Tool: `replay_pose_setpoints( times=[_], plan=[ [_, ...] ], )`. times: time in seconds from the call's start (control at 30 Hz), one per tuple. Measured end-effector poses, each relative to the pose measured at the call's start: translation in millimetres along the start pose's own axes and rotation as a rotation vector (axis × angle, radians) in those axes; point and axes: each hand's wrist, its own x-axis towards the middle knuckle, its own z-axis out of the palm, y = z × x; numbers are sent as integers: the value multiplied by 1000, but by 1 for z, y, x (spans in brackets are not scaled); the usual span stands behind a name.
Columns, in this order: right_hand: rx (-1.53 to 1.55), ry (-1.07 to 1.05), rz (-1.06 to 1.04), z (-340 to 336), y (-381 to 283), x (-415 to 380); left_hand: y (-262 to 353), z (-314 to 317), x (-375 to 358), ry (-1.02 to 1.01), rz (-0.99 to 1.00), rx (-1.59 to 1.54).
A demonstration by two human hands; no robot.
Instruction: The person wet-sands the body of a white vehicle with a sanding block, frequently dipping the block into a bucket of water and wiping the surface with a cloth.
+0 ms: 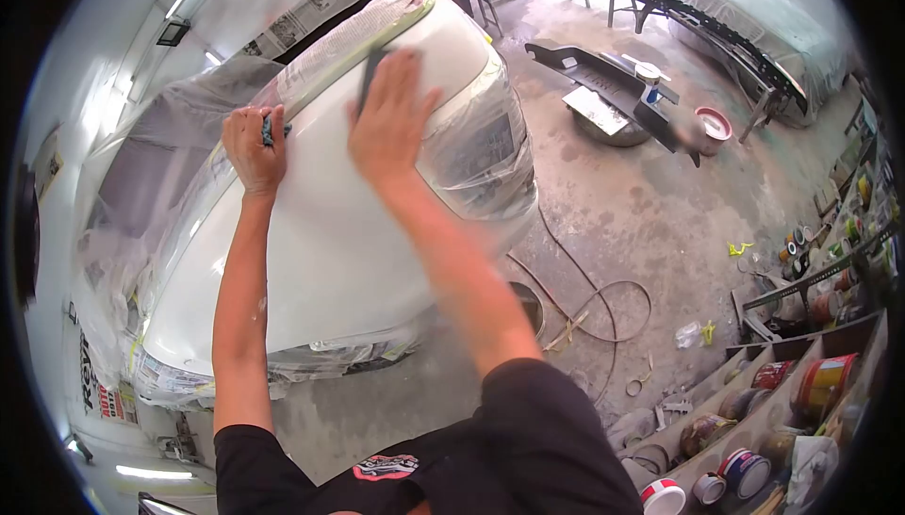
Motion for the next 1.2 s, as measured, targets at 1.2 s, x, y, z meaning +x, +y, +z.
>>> replay_pose_setpoints(
  times=[1.2],
  plan=[
    [147,-38,364,-8,29,-2,-5,6,-4,-9,28,-172]
  ],
)
